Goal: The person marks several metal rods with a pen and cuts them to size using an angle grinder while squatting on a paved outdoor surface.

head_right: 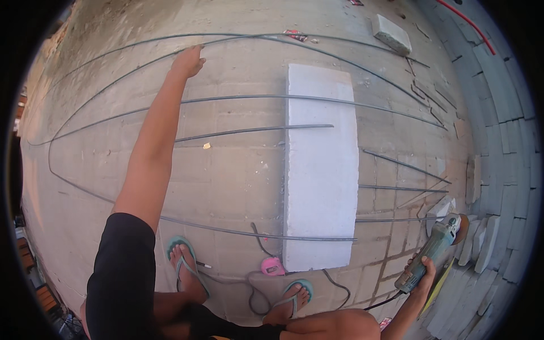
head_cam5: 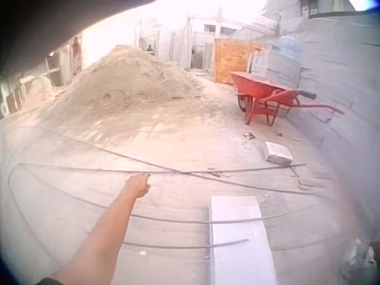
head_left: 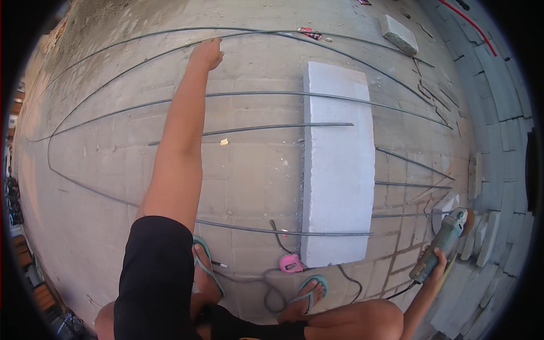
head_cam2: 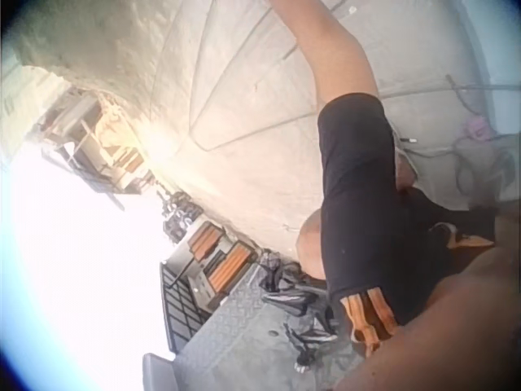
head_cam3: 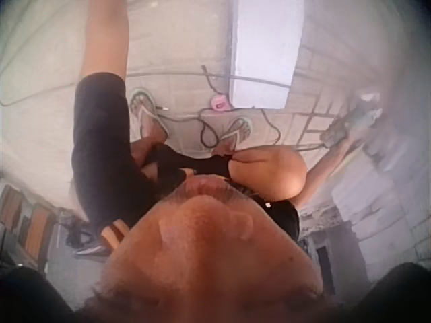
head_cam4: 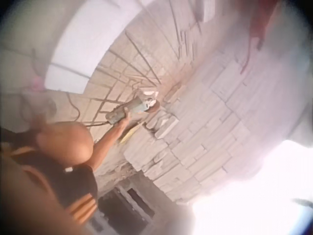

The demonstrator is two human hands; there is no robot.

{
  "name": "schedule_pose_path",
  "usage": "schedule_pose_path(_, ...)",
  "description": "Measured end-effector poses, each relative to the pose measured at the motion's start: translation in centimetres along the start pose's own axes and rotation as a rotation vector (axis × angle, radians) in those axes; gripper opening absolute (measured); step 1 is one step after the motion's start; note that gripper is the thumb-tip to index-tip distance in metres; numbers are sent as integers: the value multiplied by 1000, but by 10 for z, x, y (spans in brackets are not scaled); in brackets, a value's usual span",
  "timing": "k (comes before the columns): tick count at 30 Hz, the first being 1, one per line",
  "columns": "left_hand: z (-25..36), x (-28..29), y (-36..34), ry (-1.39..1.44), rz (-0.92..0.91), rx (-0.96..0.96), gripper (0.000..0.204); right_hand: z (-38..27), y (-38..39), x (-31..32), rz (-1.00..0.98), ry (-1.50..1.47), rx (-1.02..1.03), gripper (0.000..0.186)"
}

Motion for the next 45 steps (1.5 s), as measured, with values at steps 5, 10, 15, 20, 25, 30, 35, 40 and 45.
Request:
schedule_pose_path(5, 15, -132, -103, 34, 11, -192, 54, -5, 65, 22, 283, 66, -68, 50)
schedule_pose_path(10, -179, -76, -287, -265, -68, -272, 66, 23, 82, 17, 186, -43, -230, 49)
schedule_pose_path(15, -92, -272, -200, -259, -185, -197, 47, 2, 177, 28, 463, 36, -350, 50)
schedule_pose_path(20, -97, -199, -212, -145, -58, -310, 41, 44, 201, 37, 477, -56, -381, 50)
schedule_pose_path(25, -85, -139, -174, 147, 97, -357, 40, 46, 198, 39, 449, -80, -402, 49)
schedule_pose_path(30, -6, -37, -103, 210, 114, -397, 37, 54, 189, 47, 453, -79, -312, 48)
schedule_pose_path(35, 45, 18, -26, 305, 23, -398, 28, 76, 162, 57, 350, -115, -209, 49)
schedule_pose_path(40, 94, 26, 73, 351, -71, -425, 24, 87, 142, 71, 305, -47, -137, 47)
schedule_pose_path(45, 113, 5, 166, 361, -177, -480, 19, 78, 124, 76, 250, 44, -36, 46)
Point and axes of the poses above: each hand's wrist, its own y-axis away from the middle knuckle, its own x-axis out of the back of the hand, z = x × y, the point moved 5 cm from there along -y, towards the middle knuckle, and after that the axes turned 14 degrees about y, right-handed, at the moved point
